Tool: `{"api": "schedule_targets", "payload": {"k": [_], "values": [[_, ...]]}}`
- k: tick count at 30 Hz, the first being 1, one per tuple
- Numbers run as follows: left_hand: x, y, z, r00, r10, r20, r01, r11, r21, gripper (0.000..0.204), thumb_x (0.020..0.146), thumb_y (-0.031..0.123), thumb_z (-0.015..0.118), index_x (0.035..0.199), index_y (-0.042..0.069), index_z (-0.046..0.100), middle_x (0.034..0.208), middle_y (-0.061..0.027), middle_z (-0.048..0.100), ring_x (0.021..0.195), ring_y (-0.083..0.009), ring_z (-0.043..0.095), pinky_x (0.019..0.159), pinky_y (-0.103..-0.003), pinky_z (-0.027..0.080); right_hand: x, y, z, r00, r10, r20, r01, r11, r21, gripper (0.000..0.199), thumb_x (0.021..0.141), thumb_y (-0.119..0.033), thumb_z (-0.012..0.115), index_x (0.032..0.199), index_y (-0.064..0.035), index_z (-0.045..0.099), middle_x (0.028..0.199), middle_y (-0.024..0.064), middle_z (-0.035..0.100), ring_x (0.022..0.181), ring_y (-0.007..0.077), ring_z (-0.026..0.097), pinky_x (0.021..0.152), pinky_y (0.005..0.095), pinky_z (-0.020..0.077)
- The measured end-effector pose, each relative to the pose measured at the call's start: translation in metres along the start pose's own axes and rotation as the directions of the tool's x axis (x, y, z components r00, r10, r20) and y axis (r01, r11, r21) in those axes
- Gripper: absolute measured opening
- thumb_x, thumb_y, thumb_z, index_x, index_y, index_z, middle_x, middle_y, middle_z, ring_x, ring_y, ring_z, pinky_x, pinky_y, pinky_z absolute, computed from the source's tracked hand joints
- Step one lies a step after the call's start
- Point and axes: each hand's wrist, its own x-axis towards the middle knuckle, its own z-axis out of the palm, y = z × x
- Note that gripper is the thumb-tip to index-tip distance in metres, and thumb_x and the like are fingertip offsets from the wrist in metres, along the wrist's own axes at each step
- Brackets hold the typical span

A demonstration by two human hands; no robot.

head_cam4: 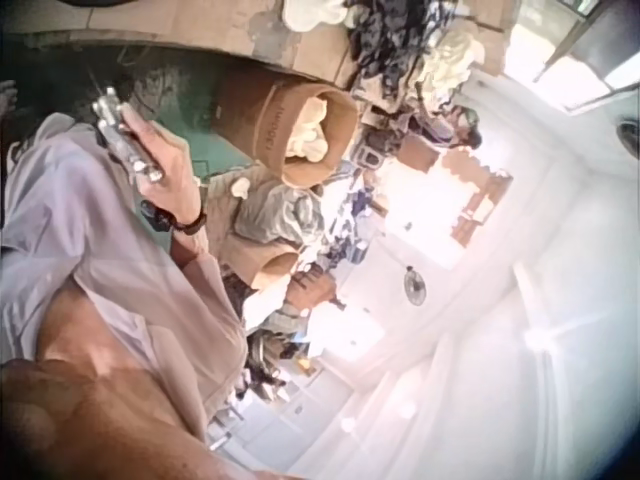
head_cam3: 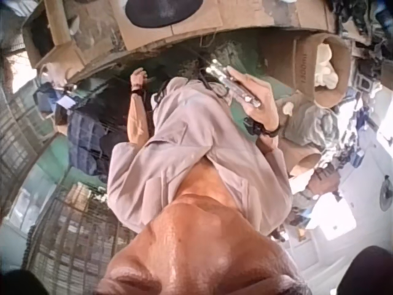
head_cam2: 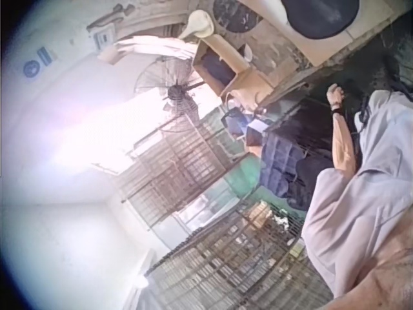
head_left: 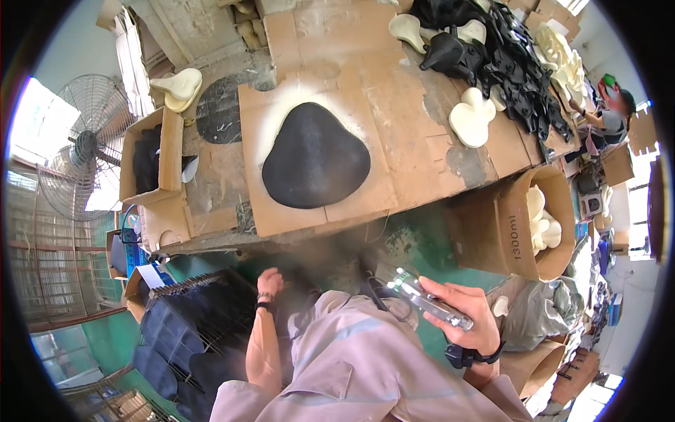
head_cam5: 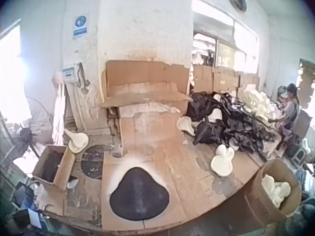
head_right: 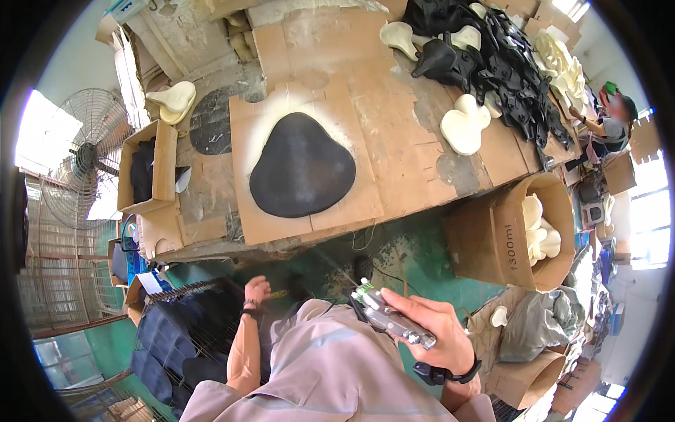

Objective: The person uses a spray gun to apply black paint to heart-shaped objects placed on a cardboard surface. After spraying, the person places the object onto a wire rack and retrieves another object to repeat the process.

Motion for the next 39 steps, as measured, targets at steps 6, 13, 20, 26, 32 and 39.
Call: {"api": "schedule_targets", "payload": {"k": [6,13,20,26,32,39], "values": [[0.040,0.111,0.053,0.917,0.384,-0.110,-0.362,0.915,0.179,0.020,0.091,0.009,0.067,0.110,0.006,0.069,0.082,-0.0042,0.067,0.069,-0.0130,0.065,0.060,-0.031,0.053,-0.004,0.004,-0.005,0.986,0.062,-0.152,-0.072,0.995,-0.064,0.059,0.075,0.008,0.073,0.133,0.0000,0.063,0.091,0.0187,0.070,0.076,0.0304,0.069,0.070,0.0326,0.0533],[0.064,0.204,0.126,0.698,0.630,-0.340,-0.371,0.725,0.581,0.032,0.083,0.025,0.078,0.111,0.013,0.070,0.102,-0.0079,0.069,0.096,-0.0266,0.067,0.084,-0.042,0.054,-0.035,0.011,-0.023,0.968,0.139,-0.210,-0.163,0.981,-0.104,0.058,0.075,0.007,0.074,0.131,0.0002,0.064,0.090,0.0177,0.070,0.073,0.0291,0.069,0.069,0.0322,0.0528],[0.049,0.238,0.147,0.738,0.568,-0.364,-0.135,0.653,0.745,0.031,0.075,0.019,0.083,0.103,0.014,0.072,0.105,-0.0100,0.066,0.100,-0.0303,0.066,0.088,-0.044,0.054,-0.047,0.025,-0.017,0.920,0.178,-0.350,-0.206,0.978,-0.043,0.057,0.078,0.005,0.074,0.134,-0.0004,0.063,0.091,0.0172,0.071,0.074,0.0262,0.067,0.069,0.0314,0.0518],[0.087,0.243,0.150,0.925,0.099,-0.366,-0.242,0.898,-0.367,0.020,0.082,0.008,0.074,0.100,0.006,0.068,0.095,-0.0102,0.068,0.084,-0.0289,0.067,0.081,-0.041,0.057,-0.045,0.037,-0.005,0.924,0.176,-0.338,-0.191,0.981,-0.011,0.055,0.078,0.004,0.074,0.132,0.0000,0.063,0.091,0.0171,0.071,0.072,0.0260,0.067,0.067,0.0322,0.0515],[0.086,0.305,0.163,0.961,0.191,0.198,0.144,0.264,-0.954,0.010,0.086,0.001,0.064,0.096,0.002,0.062,0.092,-0.0108,0.069,0.094,-0.0311,0.067,0.097,-0.050,0.052,-0.028,0.037,-0.002,0.956,0.139,-0.260,-0.144,0.990,0.001,0.052,0.079,0.003,0.075,0.130,0.0022,0.064,0.094,0.0185,0.072,0.076,0.0274,0.069,0.071,0.0320,0.0532],[-0.109,0.416,0.108,0.774,0.633,-0.017,-0.077,0.068,-0.995,0.031,0.076,0.011,0.060,0.106,0.002,0.067,0.107,-0.0126,0.073,0.102,-0.0322,0.068,0.096,-0.046,0.053,-0.008,0.031,0.010,0.984,0.119,-0.134,-0.125,0.991,-0.036,0.051,0.078,0.004,0.074,0.129,0.0032,0.064,0.094,0.0186,0.071,0.076,0.0284,0.069,0.072,0.0323,0.0533]]}}
